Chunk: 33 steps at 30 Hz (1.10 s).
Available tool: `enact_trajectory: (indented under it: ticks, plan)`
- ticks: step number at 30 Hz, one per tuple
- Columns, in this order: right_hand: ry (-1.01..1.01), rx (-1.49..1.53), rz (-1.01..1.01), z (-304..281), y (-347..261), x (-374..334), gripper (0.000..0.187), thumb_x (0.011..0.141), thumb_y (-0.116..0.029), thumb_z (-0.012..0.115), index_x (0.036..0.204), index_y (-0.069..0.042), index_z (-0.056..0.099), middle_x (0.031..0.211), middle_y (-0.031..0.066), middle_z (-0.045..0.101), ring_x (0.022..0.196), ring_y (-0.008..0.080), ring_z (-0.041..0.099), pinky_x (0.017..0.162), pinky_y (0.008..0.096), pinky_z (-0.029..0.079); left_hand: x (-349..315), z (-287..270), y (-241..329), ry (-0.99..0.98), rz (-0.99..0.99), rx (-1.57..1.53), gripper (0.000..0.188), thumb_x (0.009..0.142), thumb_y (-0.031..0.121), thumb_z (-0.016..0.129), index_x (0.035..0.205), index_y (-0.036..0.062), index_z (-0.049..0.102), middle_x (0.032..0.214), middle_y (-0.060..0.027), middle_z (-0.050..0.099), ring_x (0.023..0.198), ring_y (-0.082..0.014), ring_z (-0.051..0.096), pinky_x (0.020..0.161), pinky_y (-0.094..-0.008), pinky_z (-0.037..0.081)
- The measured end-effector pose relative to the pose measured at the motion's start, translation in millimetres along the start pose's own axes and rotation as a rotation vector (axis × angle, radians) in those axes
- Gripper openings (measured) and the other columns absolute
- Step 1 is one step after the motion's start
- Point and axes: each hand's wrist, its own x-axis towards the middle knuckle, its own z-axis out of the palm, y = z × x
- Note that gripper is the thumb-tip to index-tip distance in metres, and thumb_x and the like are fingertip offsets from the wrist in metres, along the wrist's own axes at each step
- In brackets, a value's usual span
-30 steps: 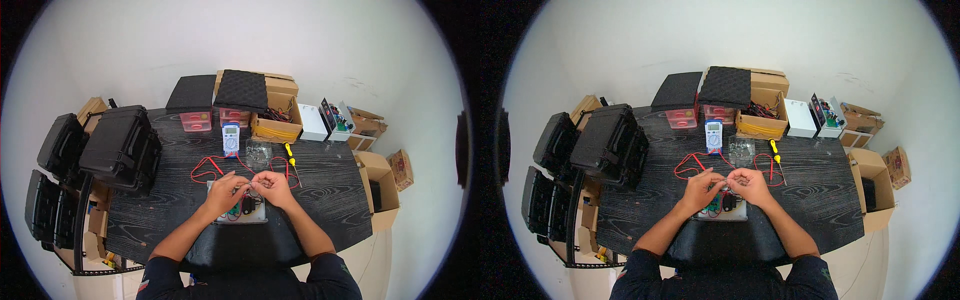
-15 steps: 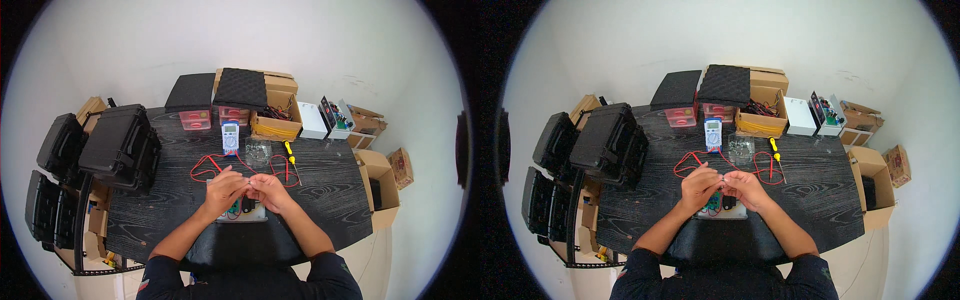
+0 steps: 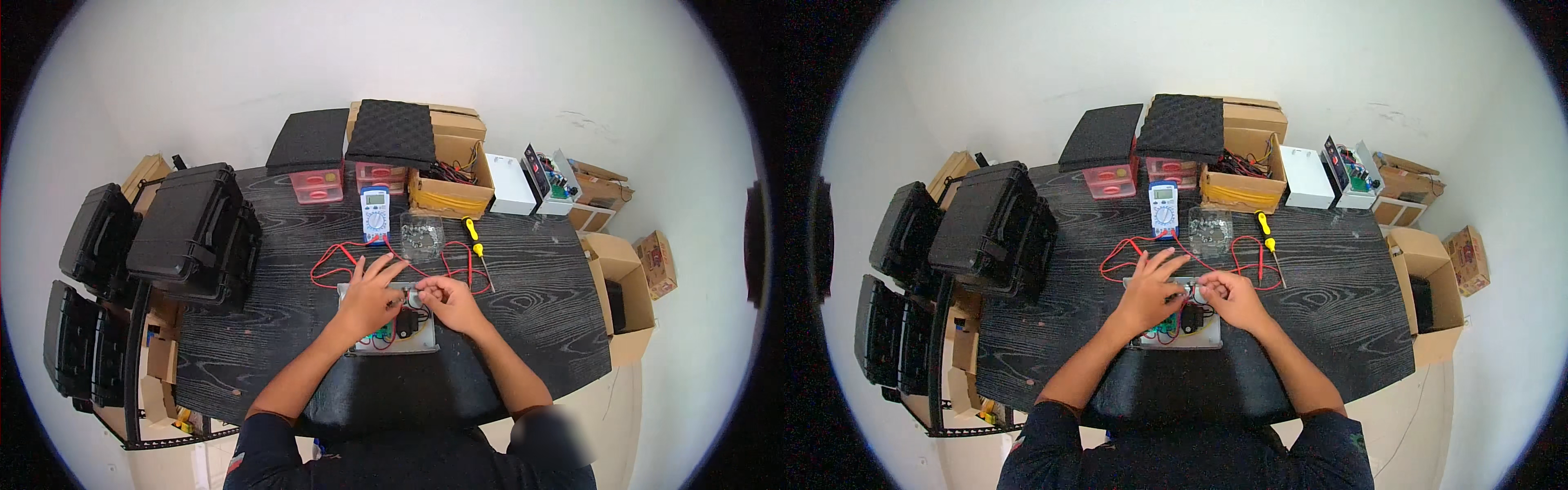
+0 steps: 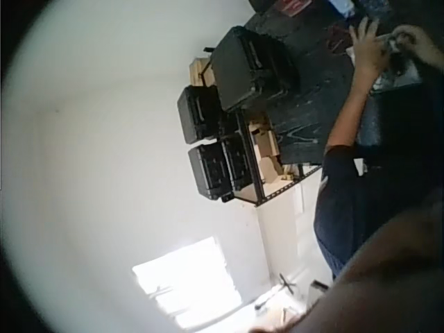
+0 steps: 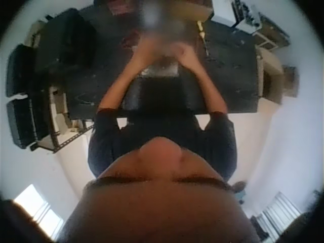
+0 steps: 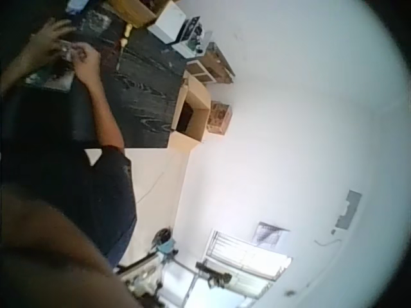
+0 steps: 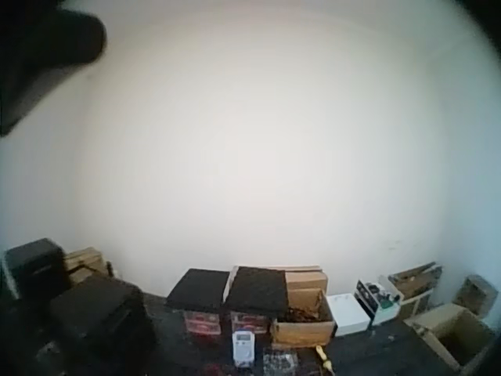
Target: The person tests an electronic circuit board inside a white enclosure using a multimeter and a yellow screwdriver. They connect multimeter probes to various points on the board, adjust components with the screwdriver, and observe readings on the multimeter display.
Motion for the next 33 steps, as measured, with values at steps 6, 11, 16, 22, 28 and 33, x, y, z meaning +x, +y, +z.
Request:
enact_trajectory:
  ticks: [6, 11, 16, 22, 28, 33]
  plan:
    - [-0.071, -0.27, -0.122, -5, 4, -11, 0.023, 0.096, -0.016, 0.077, 0.115, -0.003, 0.075, 0.085, 0.0051, 0.07, 0.071, 0.0119, 0.065, 0.067, 0.0314, 0.053, -3, 15, -1, -0.093, -0.009, 0.034, 0.011, 0.081, 0.023, 0.082, 0.09, 0.0162, 0.084, 0.16, -0.0057, 0.051, 0.155, -0.0341, 0.036, 0.12, -0.0761, 0.025]
    - [-0.093, -0.271, -0.145, -3, 8, -16, 0.022, 0.094, -0.014, 0.078, 0.114, -0.004, 0.075, 0.088, 0.0096, 0.071, 0.073, 0.0182, 0.068, 0.068, 0.0341, 0.055, -3, 18, 1, -0.142, -0.008, 0.096, 0.014, 0.081, 0.025, 0.084, 0.093, 0.0183, 0.085, 0.158, -0.004, 0.053, 0.155, -0.0328, 0.037, 0.12, -0.0756, 0.025]
    - [-0.12, -0.325, -0.139, -1, -7, -18, 0.022, 0.094, -0.015, 0.078, 0.113, -0.004, 0.075, 0.086, 0.0102, 0.069, 0.073, 0.0207, 0.068, 0.068, 0.0354, 0.055, -5, 23, -1, -0.15, -0.004, 0.079, 0.015, 0.082, 0.026, 0.083, 0.096, 0.0198, 0.085, 0.159, -0.0021, 0.053, 0.155, -0.0314, 0.037, 0.12, -0.0766, 0.025]
    - [-0.175, -0.435, -0.137, -1, -9, -18, 0.024, 0.093, -0.016, 0.078, 0.113, -0.004, 0.075, 0.089, 0.0129, 0.07, 0.076, 0.0266, 0.07, 0.069, 0.0397, 0.056, -5, 20, 0, -0.171, -0.006, 0.105, 0.014, 0.085, 0.028, 0.081, 0.096, 0.0201, 0.085, 0.159, -0.002, 0.053, 0.154, -0.0302, 0.038, 0.119, -0.0774, 0.024]
    - [-0.17, -0.593, -0.103, 2, -18, -22, 0.026, 0.093, -0.023, 0.078, 0.112, -0.005, 0.074, 0.099, 0.0146, 0.072, 0.088, 0.034, 0.074, 0.077, 0.0461, 0.058, -6, 19, 0, -0.201, -0.024, 0.129, 0.015, 0.085, 0.029, 0.081, 0.095, 0.0172, 0.084, 0.156, -0.0051, 0.054, 0.152, -0.0306, 0.041, 0.119, -0.0744, 0.025]
    - [-0.164, -0.739, -0.077, 6, -16, -24, 0.035, 0.091, -0.035, 0.079, 0.112, -0.007, 0.074, 0.104, 0.0148, 0.073, 0.092, 0.0378, 0.074, 0.08, 0.0491, 0.059, -9, 13, 1, -0.247, -0.038, 0.093, 0.014, 0.087, 0.027, 0.078, 0.094, 0.0164, 0.084, 0.157, -0.0065, 0.053, 0.151, -0.0299, 0.042, 0.119, -0.0727, 0.028]
